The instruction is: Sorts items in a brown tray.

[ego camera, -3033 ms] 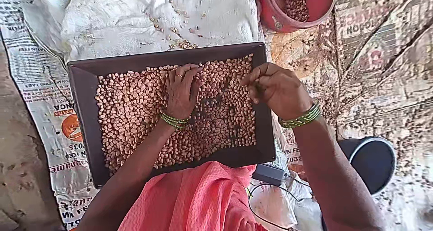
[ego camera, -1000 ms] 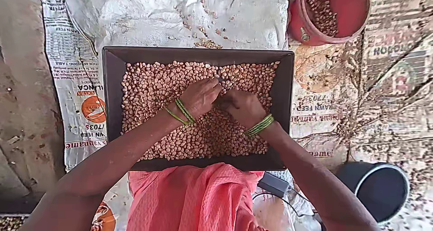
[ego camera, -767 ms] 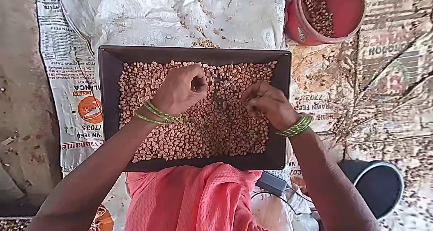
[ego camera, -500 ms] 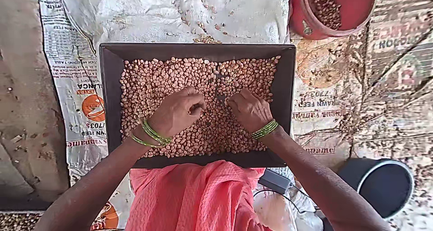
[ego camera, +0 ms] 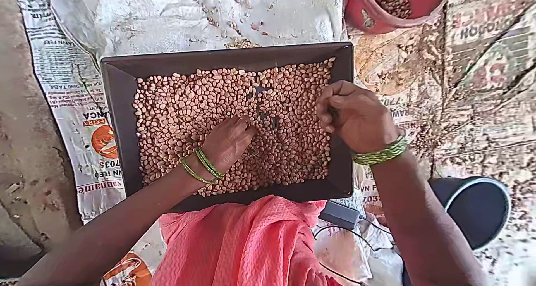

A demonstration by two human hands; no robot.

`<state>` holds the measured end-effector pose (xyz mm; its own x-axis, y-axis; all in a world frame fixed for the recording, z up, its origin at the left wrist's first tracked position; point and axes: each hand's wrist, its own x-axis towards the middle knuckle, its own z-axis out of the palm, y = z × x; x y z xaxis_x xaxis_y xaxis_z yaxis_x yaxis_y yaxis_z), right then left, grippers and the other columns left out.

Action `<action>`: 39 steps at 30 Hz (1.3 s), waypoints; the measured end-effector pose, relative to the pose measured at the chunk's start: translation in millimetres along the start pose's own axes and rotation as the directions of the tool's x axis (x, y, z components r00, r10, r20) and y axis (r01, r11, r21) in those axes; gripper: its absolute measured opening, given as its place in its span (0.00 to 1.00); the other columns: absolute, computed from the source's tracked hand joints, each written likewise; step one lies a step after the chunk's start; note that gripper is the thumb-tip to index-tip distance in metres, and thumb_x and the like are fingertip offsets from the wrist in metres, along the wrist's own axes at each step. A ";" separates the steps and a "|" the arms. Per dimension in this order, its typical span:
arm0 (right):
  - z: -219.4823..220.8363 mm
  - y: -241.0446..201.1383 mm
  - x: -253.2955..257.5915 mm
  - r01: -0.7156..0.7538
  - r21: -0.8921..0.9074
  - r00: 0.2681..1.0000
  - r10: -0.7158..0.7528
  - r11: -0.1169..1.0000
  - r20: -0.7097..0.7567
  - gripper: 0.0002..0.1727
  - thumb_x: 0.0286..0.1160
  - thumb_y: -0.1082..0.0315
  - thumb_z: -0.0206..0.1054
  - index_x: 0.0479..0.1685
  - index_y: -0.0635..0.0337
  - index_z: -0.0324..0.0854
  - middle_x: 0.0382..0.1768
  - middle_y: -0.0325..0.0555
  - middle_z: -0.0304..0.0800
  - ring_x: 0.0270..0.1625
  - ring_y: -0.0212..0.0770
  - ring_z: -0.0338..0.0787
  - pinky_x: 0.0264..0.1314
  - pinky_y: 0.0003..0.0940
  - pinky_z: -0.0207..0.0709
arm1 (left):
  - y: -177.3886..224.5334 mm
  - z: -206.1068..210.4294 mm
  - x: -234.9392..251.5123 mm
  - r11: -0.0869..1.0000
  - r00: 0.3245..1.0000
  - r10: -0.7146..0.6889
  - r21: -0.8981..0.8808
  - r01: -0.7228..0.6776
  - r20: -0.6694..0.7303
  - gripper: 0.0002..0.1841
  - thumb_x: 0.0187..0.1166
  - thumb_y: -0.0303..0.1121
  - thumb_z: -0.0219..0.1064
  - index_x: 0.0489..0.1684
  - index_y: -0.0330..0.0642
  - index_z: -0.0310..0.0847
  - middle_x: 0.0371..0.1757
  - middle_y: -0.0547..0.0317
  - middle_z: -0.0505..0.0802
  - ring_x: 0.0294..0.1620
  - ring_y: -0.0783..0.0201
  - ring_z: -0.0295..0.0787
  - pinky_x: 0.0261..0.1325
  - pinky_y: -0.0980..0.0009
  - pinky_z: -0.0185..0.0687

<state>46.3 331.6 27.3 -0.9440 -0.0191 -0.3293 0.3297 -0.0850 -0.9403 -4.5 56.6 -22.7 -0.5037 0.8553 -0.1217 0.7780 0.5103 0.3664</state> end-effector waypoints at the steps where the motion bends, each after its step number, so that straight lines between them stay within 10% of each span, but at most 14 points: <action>1: -8.0 -3.0 -5.1 0.006 0.043 0.999 -0.008 0.999 0.040 0.17 0.79 0.67 0.43 0.39 0.45 0.81 0.39 0.29 0.92 0.28 0.22 0.85 0.27 0.16 0.78 | 2.9 -1.4 2.1 1.000 1.000 -0.006 0.018 0.006 0.026 0.09 0.80 0.27 0.69 0.50 0.31 0.89 0.50 0.36 0.89 0.53 0.39 0.91 0.57 0.50 0.87; 10: 35.1 16.2 -28.6 -0.313 0.053 0.946 0.316 0.948 -0.070 0.29 0.96 0.55 0.33 0.49 0.53 0.84 0.26 0.30 0.83 0.17 0.21 0.73 0.16 0.15 0.67 | 13.7 -40.9 17.1 0.958 0.994 -0.112 -0.266 0.104 -0.014 0.10 0.81 0.34 0.68 0.44 0.35 0.89 0.43 0.45 0.90 0.41 0.49 0.91 0.45 0.54 0.87; 15: 54.2 25.3 -24.7 -0.259 0.198 0.965 0.249 0.945 0.076 0.39 0.94 0.44 0.22 0.52 0.53 0.82 0.31 0.31 0.89 0.20 0.22 0.77 0.19 0.16 0.70 | 24.4 -75.5 8.3 0.926 0.993 -0.054 -0.377 0.009 -0.108 0.23 0.83 0.50 0.67 0.65 0.41 0.84 0.53 0.52 0.93 0.44 0.59 0.90 0.45 0.62 0.87; 21: 25.9 4.7 -37.5 -0.133 0.260 0.980 0.166 0.956 -0.111 0.31 0.97 0.49 0.33 0.25 0.47 0.74 0.13 0.25 0.66 0.11 0.20 0.62 0.12 0.13 0.59 | 18.7 -19.6 5.1 0.957 0.867 0.193 -0.283 -0.063 0.459 0.13 0.86 0.41 0.63 0.48 0.45 0.93 0.48 0.47 0.93 0.57 0.43 0.89 0.58 0.41 0.82; 25: 17.8 -6.2 -39.4 -0.039 0.228 0.983 0.078 0.973 -0.165 0.26 0.97 0.54 0.36 0.31 0.49 0.75 0.10 0.24 0.61 0.09 0.19 0.59 0.11 0.13 0.57 | 66.9 3.2 50.0 0.914 0.883 0.372 -0.281 -0.293 0.288 0.10 0.83 0.33 0.65 0.53 0.49 0.91 0.56 0.44 0.91 0.63 0.40 0.86 0.66 0.41 0.78; 29: 0.3 -35.9 -51.1 0.094 0.179 0.984 -0.065 0.979 -0.164 0.20 0.96 0.61 0.38 0.53 0.46 0.81 0.15 0.19 0.73 0.10 0.16 0.64 0.11 0.10 0.62 | 34.7 -28.1 79.4 0.886 0.973 0.228 -0.407 -0.222 -0.033 0.14 0.84 0.28 0.63 0.60 0.50 0.90 0.67 0.46 0.88 0.63 0.45 0.87 0.61 0.45 0.84; 33: -14.7 -58.0 -58.0 0.317 0.339 0.944 -0.262 0.886 -0.198 0.29 0.98 0.57 0.28 0.33 0.44 0.76 0.41 0.31 0.91 0.18 0.18 0.77 0.14 0.09 0.69 | -19.6 -86.2 25.0 0.951 0.993 -0.001 -0.308 -0.036 -0.119 0.17 0.89 0.35 0.54 0.66 0.43 0.86 0.65 0.45 0.88 0.65 0.49 0.86 0.67 0.49 0.81; 39: 27.4 9.5 -54.0 -0.372 0.163 0.928 0.369 0.914 0.050 0.30 0.96 0.50 0.37 0.20 0.47 0.71 0.15 0.30 0.71 0.10 0.21 0.59 0.10 0.13 0.54 | -19.5 -70.5 -81.0 0.947 0.925 0.102 -0.321 0.023 0.367 0.17 0.91 0.42 0.53 0.56 0.47 0.90 0.50 0.52 0.93 0.51 0.49 0.93 0.51 0.44 0.88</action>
<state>100.2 304.5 38.5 -0.7549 -0.0994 -0.6483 0.6511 -0.2329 -0.7224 -5.4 -28.9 45.0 -0.2487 0.8759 -0.4135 0.6049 0.4739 0.6399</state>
